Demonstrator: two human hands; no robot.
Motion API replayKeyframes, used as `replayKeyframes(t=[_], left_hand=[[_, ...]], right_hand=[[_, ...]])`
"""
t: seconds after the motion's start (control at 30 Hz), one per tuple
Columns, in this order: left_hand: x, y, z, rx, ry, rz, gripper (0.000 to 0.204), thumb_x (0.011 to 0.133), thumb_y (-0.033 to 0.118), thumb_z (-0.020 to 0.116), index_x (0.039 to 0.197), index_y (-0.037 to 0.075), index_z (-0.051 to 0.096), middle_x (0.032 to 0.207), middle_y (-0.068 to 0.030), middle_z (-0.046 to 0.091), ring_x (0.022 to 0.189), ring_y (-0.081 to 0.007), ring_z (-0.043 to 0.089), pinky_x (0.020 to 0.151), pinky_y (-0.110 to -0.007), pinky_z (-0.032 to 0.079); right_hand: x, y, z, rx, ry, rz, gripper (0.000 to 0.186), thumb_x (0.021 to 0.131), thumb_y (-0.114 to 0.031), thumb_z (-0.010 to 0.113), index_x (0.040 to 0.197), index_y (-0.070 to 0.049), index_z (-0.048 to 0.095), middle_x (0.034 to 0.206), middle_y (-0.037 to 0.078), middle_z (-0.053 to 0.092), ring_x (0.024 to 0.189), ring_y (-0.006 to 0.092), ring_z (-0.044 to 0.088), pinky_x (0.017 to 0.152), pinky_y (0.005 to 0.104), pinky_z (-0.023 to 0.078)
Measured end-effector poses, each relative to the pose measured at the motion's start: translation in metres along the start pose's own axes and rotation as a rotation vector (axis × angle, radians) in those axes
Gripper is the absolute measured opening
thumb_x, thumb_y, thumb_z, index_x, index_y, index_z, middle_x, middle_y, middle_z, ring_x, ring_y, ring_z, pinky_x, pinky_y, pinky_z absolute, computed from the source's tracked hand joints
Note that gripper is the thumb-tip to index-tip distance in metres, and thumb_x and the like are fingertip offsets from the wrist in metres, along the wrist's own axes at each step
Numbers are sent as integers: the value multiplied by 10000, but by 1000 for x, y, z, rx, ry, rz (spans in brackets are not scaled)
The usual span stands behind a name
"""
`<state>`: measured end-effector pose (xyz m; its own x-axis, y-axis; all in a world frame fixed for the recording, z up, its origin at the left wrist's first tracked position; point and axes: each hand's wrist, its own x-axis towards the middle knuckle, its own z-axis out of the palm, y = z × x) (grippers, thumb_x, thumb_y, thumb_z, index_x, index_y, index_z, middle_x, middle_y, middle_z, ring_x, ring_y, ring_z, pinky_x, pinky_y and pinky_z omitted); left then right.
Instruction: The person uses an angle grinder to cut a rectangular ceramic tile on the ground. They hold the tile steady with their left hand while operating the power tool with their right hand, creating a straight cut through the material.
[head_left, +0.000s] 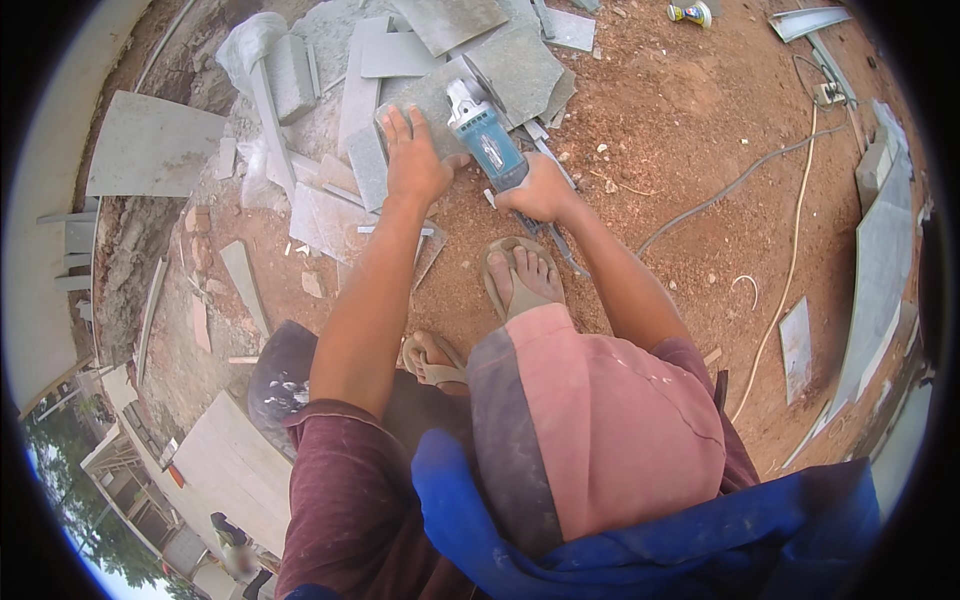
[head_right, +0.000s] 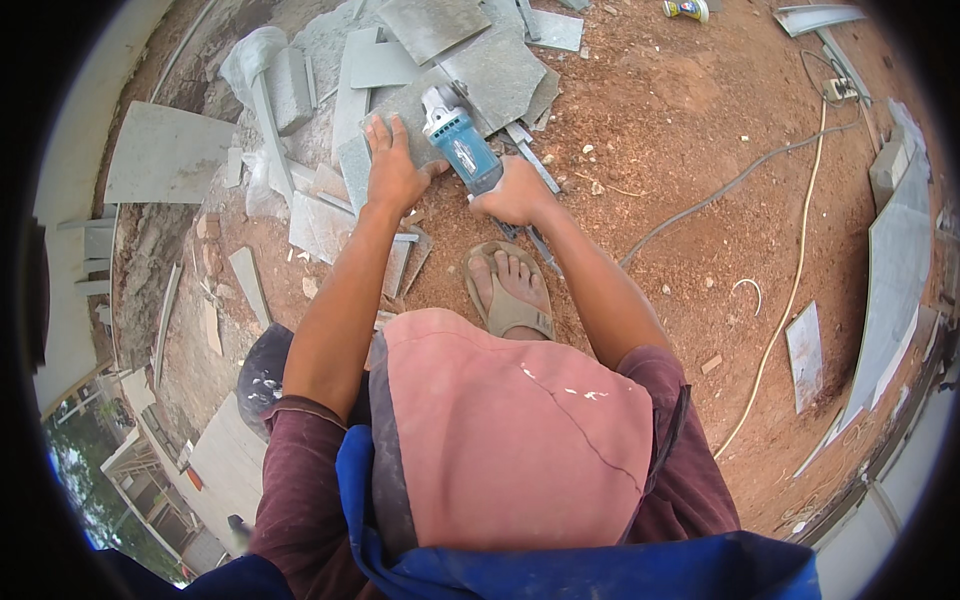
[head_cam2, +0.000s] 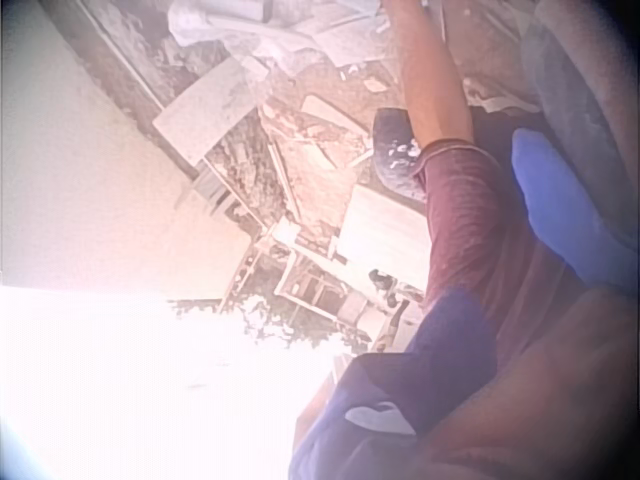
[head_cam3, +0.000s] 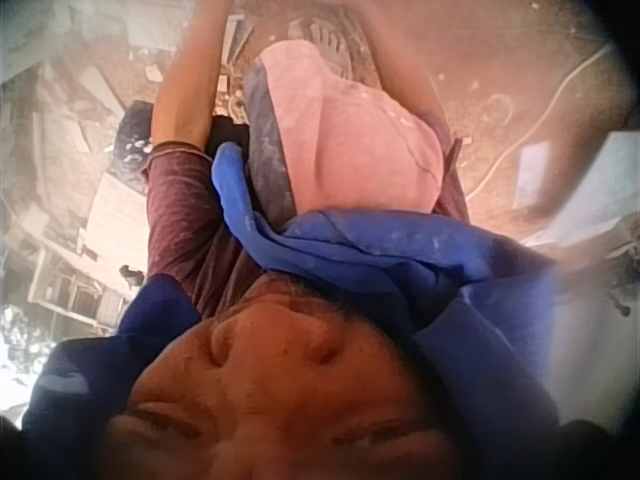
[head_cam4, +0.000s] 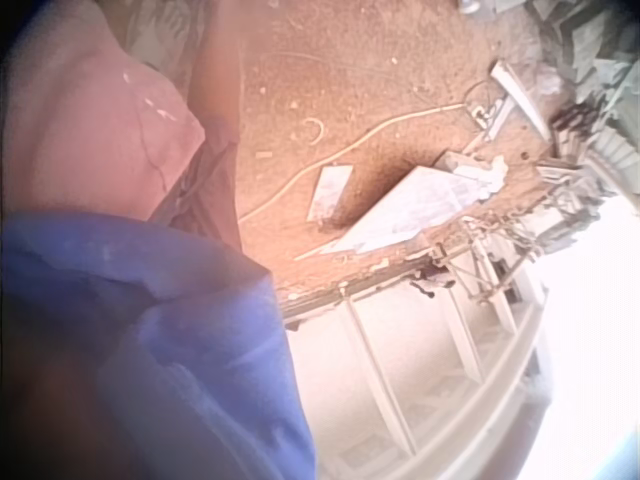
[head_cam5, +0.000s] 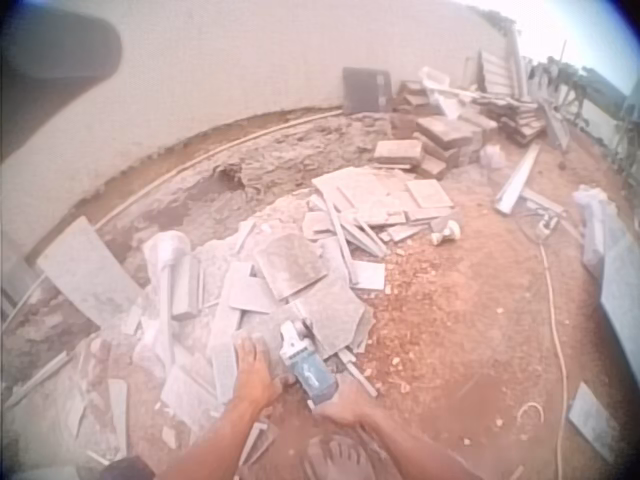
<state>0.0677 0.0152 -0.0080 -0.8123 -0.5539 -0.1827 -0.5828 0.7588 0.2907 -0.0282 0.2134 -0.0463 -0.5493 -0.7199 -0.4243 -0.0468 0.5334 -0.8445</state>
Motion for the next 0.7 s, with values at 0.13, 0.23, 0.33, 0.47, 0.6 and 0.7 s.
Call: replayKeyframes(t=[0.13, 0.23, 0.33, 0.47, 0.6, 0.7], left_hand=[[-1, -1, -1, 9, -4, -6, 1172, 823, 401, 899, 1648, -82, 221, 1720, -379, 81, 1625, -488, 81, 1324, -466, 179], [-1, -1, 0, 17, 5, 1, 1181, 812, 408, 908, 1646, -82, 230, 1718, -380, 88, 1622, -492, 87, 1319, -464, 198], [0, -4, 2, 34, 33, 11, 1204, 787, 427, 927, 1640, -86, 249, 1713, -385, 107, 1617, -501, 104, 1308, -460, 237], [1, -4, 4, 30, 40, 18, 1202, 786, 428, 927, 1637, -90, 255, 1711, -387, 114, 1616, -502, 107, 1309, -460, 235], [2, -4, 4, 36, 38, 12, 1202, 785, 431, 928, 1636, -92, 259, 1710, -390, 114, 1615, -502, 110, 1309, -460, 234], [1, -6, 5, 38, 48, 16, 1207, 783, 436, 928, 1635, -95, 259, 1709, -390, 116, 1615, -502, 113, 1309, -459, 235]], right_hand=[[-1, -7, -2, 8, 5, -5, 429, 578, -283, 858, 864, 0, 708, 873, 195, 754, 810, 315, 720, 785, 408, 570], [-2, -11, -4, -15, 22, -20, 423, 577, -276, 858, 856, 3, 706, 865, 193, 751, 800, 307, 715, 779, 405, 568], [0, -14, -4, -21, 23, -27, 424, 575, -274, 857, 855, 7, 706, 862, 191, 751, 794, 304, 713, 774, 400, 567], [1, -15, -5, -3, 25, -29, 428, 574, -276, 856, 856, 11, 709, 852, 192, 750, 787, 309, 713, 767, 396, 567], [1, -23, -8, -27, 24, -23, 436, 567, -280, 858, 855, 12, 711, 859, 196, 752, 787, 313, 714, 762, 395, 567], [6, -23, -7, -47, 20, -16, 449, 557, -286, 860, 858, 14, 713, 872, 196, 756, 793, 318, 718, 770, 393, 570]])
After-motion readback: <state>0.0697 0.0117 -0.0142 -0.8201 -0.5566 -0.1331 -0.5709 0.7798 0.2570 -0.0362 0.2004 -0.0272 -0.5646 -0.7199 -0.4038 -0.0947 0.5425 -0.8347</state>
